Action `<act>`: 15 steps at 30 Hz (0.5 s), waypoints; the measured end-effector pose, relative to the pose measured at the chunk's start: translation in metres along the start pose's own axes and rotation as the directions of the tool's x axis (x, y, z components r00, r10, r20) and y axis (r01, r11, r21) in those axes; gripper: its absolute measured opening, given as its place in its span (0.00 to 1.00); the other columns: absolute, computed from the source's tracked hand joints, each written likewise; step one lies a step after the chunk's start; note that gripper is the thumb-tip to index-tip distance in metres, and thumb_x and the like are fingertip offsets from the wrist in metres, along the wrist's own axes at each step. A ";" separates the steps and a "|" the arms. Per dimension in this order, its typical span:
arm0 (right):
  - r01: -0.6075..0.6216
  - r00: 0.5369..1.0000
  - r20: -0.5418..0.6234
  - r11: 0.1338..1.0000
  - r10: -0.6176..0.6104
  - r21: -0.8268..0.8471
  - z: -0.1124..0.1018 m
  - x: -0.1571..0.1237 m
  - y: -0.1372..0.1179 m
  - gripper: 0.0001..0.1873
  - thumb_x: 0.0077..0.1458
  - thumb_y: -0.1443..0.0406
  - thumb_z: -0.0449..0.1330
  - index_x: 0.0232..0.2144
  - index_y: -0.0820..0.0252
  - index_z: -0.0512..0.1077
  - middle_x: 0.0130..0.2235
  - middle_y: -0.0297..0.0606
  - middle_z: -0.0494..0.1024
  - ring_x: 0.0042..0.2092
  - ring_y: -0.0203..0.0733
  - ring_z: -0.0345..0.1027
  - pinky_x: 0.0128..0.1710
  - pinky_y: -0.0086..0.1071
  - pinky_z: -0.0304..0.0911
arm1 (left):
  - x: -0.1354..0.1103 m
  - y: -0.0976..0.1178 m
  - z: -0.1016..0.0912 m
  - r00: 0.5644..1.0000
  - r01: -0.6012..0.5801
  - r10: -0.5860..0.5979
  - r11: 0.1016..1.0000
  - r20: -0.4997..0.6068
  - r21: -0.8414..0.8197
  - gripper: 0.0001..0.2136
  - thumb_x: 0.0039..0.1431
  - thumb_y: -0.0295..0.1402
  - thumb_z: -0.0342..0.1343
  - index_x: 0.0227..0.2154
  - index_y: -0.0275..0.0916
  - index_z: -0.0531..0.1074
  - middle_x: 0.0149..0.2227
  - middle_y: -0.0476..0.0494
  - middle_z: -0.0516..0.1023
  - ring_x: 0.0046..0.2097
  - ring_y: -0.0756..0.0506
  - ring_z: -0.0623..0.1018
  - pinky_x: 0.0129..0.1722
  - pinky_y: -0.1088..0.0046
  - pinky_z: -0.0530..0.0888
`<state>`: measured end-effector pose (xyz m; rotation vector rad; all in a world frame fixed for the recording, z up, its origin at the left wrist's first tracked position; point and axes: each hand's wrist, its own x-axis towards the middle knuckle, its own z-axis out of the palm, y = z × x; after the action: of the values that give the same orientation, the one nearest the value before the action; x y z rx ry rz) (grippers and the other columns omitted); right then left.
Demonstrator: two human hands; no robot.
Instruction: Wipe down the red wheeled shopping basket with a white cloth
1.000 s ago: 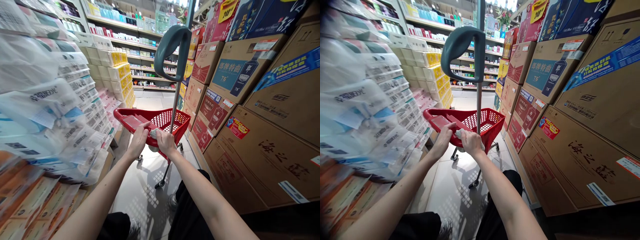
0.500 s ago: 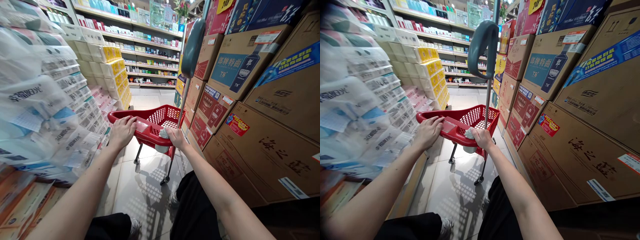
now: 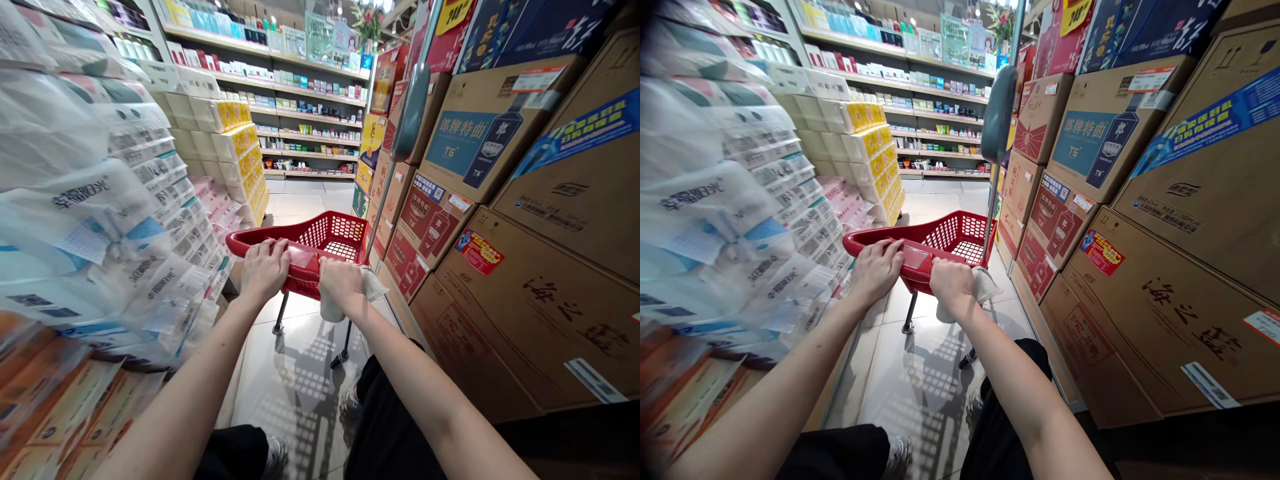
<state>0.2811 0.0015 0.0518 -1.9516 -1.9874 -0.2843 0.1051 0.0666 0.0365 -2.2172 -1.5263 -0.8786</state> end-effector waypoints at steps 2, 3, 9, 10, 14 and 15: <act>-0.011 0.998 0.068 1.000 0.010 0.007 -0.005 0.007 0.010 0.24 0.66 0.62 0.37 0.34 0.58 0.72 0.31 0.40 0.78 0.33 0.42 0.73 0.32 0.32 0.61 | 0.000 -0.001 -0.003 0.999 -0.035 0.035 0.999 0.012 0.002 0.22 0.64 0.41 0.37 0.56 0.42 0.65 0.52 0.37 0.68 0.52 0.39 0.66 0.54 0.58 0.59; -0.023 0.996 0.084 1.000 0.022 0.007 -0.007 0.007 0.015 0.24 0.66 0.62 0.37 0.33 0.57 0.72 0.31 0.40 0.78 0.34 0.42 0.73 0.32 0.32 0.61 | 0.000 -0.002 -0.004 0.999 -0.045 0.045 0.999 0.019 0.006 0.22 0.64 0.41 0.37 0.55 0.42 0.65 0.51 0.38 0.69 0.51 0.39 0.67 0.53 0.59 0.60; -0.107 0.991 -0.081 0.994 0.106 0.000 -0.007 -0.012 0.024 0.26 0.66 0.58 0.36 0.37 0.61 0.71 0.36 0.47 0.78 0.41 0.46 0.72 0.42 0.37 0.60 | 0.001 0.003 -0.007 0.995 -0.064 0.057 0.995 0.080 0.082 0.24 0.64 0.43 0.34 0.54 0.36 0.66 0.41 0.36 0.75 0.45 0.39 0.71 0.48 0.60 0.62; -0.106 0.988 -0.116 0.994 0.106 0.001 -0.006 -0.014 0.024 0.25 0.66 0.58 0.37 0.37 0.62 0.71 0.37 0.49 0.78 0.43 0.48 0.71 0.44 0.38 0.59 | 0.001 0.006 -0.008 0.995 -0.062 0.054 0.993 0.083 0.096 0.25 0.64 0.42 0.34 0.54 0.35 0.65 0.40 0.35 0.75 0.45 0.38 0.71 0.48 0.60 0.62; -0.102 0.995 0.007 0.994 0.102 0.034 -0.007 0.000 0.024 0.22 0.65 0.61 0.40 0.37 0.64 0.72 0.36 0.50 0.78 0.41 0.47 0.72 0.41 0.37 0.60 | -0.002 0.018 -0.011 0.997 -0.034 0.025 0.991 0.068 0.133 0.25 0.64 0.41 0.33 0.55 0.31 0.64 0.39 0.33 0.75 0.44 0.38 0.72 0.46 0.59 0.62; -0.096 0.992 0.088 0.994 0.091 0.053 -0.008 0.007 0.025 0.21 0.65 0.62 0.41 0.37 0.63 0.73 0.35 0.50 0.78 0.39 0.47 0.73 0.39 0.36 0.60 | -0.003 0.020 -0.011 0.997 -0.033 0.024 0.990 0.067 0.137 0.25 0.64 0.41 0.34 0.55 0.31 0.64 0.39 0.32 0.75 0.44 0.37 0.72 0.46 0.59 0.62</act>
<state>0.3067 0.0056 0.0597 -2.0455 -1.9264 -0.1216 0.1197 0.0500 0.0450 -2.1814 -1.5316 -0.6766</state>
